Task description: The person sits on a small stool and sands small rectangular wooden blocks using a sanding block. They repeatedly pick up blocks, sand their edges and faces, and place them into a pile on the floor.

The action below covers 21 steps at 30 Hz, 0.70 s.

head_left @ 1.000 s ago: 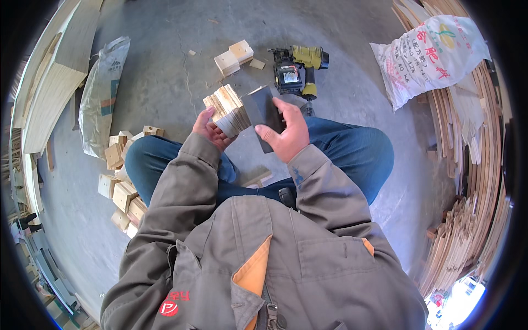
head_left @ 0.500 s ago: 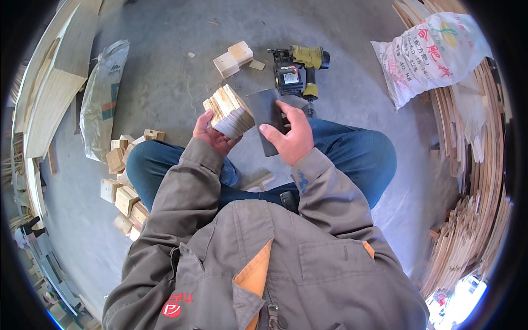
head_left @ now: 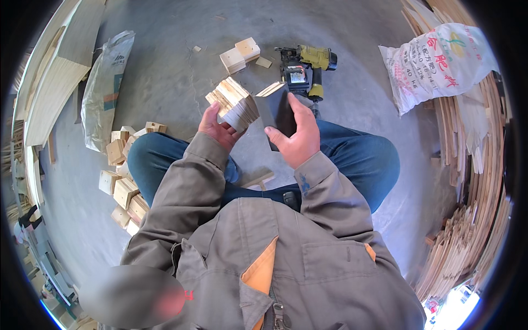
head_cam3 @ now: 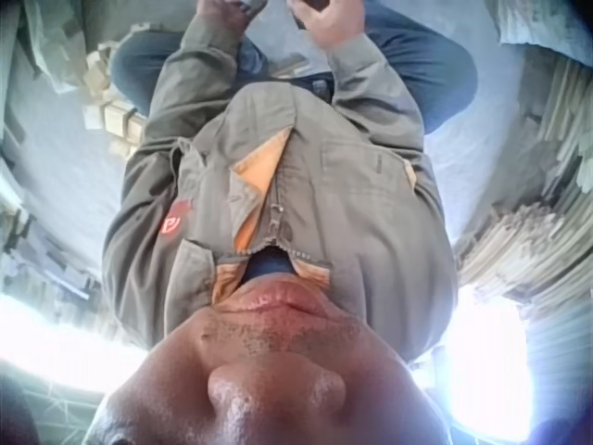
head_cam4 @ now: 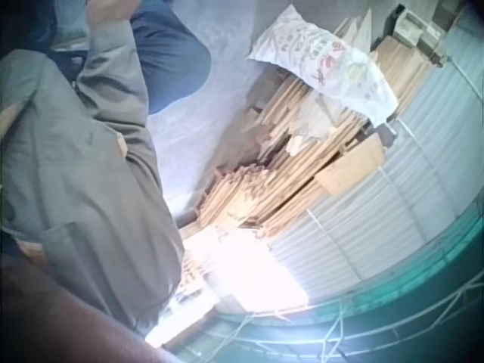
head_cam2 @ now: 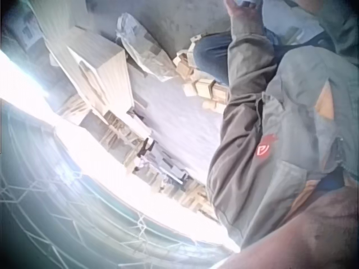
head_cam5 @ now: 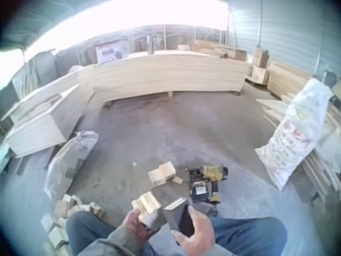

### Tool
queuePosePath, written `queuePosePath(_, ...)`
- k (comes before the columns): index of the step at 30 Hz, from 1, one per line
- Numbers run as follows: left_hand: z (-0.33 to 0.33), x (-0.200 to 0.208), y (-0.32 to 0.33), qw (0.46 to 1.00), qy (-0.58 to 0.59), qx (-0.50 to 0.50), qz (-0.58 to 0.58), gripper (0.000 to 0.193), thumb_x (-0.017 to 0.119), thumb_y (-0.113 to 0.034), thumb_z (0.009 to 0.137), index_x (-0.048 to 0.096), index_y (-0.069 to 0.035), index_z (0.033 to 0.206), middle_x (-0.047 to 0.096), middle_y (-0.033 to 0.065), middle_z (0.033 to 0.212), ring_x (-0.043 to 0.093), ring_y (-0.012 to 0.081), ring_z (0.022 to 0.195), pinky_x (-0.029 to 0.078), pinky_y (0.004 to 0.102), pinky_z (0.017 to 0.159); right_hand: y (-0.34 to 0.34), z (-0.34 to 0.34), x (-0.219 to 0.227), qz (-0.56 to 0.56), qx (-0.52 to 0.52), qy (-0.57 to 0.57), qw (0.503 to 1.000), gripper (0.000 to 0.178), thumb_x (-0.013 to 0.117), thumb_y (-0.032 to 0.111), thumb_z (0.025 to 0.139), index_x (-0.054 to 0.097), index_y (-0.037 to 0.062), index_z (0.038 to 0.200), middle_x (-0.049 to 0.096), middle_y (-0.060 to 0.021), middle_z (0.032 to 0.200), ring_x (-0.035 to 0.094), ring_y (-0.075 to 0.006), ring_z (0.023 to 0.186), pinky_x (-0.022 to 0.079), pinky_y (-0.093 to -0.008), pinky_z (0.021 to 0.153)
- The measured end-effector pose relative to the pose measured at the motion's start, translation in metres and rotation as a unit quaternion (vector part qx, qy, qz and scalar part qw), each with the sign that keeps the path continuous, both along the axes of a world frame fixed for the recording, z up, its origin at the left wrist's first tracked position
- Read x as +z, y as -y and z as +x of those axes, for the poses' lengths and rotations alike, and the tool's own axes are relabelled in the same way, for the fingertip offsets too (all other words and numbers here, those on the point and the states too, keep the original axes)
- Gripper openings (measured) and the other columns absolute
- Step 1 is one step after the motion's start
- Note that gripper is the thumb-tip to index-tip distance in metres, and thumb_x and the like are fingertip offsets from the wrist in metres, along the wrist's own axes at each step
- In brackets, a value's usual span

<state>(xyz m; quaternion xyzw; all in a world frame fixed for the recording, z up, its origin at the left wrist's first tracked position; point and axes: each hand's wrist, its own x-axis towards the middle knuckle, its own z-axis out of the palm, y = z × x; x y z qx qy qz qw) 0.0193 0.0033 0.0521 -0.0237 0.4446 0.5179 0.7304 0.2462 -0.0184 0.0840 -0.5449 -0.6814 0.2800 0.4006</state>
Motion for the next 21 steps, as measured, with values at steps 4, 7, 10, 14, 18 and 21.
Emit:
queuePosePath(4,0.002,0.001,0.006,0.999,-0.034,-0.033,-0.013,0.074,0.067,-0.052,0.089,0.044,-0.015,0.149,0.060,0.0232,0.131,0.064,0.0398,0.119,0.053,0.0526,0.104,0.004,-0.016,0.010,0.087,0.048,0.080,0.992,0.083,0.088,0.017,0.072,0.051,0.0055,0.146,0.053,-0.0210,0.138,0.050,-0.0384,0.127,0.043,-0.0454,0.108)
queuePosePath(7,0.004,0.006,0.007,0.998,-0.037,-0.037,-0.029,0.075,0.068,-0.053,0.089,0.045,-0.013,0.149,0.059,0.0241,0.131,0.064,0.0403,0.118,0.053,0.0522,0.104,0.005,-0.021,0.004,0.078,0.051,0.116,0.989,0.083,0.088,0.016,0.072,0.052,0.0155,0.146,0.048,-0.0205,0.140,0.049,-0.0412,0.124,0.044,-0.0477,0.106)
queuePosePath(10,0.003,0.010,0.004,0.999,-0.013,-0.002,-0.041,0.078,0.067,-0.055,0.088,0.044,-0.011,0.149,0.059,0.0240,0.133,0.064,0.0401,0.119,0.054,0.0512,0.103,0.005,-0.017,-0.003,0.054,0.055,0.154,0.985,0.083,0.087,0.016,0.071,0.052,0.0159,0.146,0.049,-0.0205,0.139,0.049,-0.0410,0.125,0.044,-0.0478,0.106)
queuePosePath(14,-0.005,0.017,-0.002,0.998,-0.039,0.037,-0.020,0.084,0.065,-0.061,0.087,0.043,-0.010,0.150,0.058,0.0231,0.137,0.063,0.0396,0.121,0.052,0.0526,0.103,0.007,-0.005,-0.017,-0.092,0.032,0.236,0.967,0.081,0.085,0.018,0.074,0.051,0.0184,0.147,0.051,-0.0200,0.139,0.051,-0.0406,0.124,0.045,-0.0490,0.104)
queuePosePath(18,-0.011,0.010,-0.002,1.000,-0.013,0.024,0.010,0.082,0.066,-0.059,0.088,0.043,-0.011,0.150,0.058,0.0231,0.138,0.061,0.0401,0.123,0.050,0.0540,0.105,0.002,0.009,-0.021,-0.081,0.003,0.177,0.981,0.082,0.086,0.019,0.074,0.050,0.0099,0.146,0.057,-0.0196,0.132,0.053,-0.0381,0.123,0.043,-0.0475,0.105)
queuePosePath(21,-0.010,-0.005,0.000,0.999,-0.005,0.021,0.034,0.078,0.069,-0.052,0.088,0.044,-0.011,0.149,0.056,0.0216,0.139,0.058,0.0396,0.126,0.049,0.0551,0.105,-0.003,0.007,-0.011,-0.006,0.001,0.120,0.993,0.085,0.087,0.020,0.073,0.049,0.0013,0.146,0.059,-0.0197,0.129,0.054,-0.0375,0.122,0.042,-0.0458,0.106)
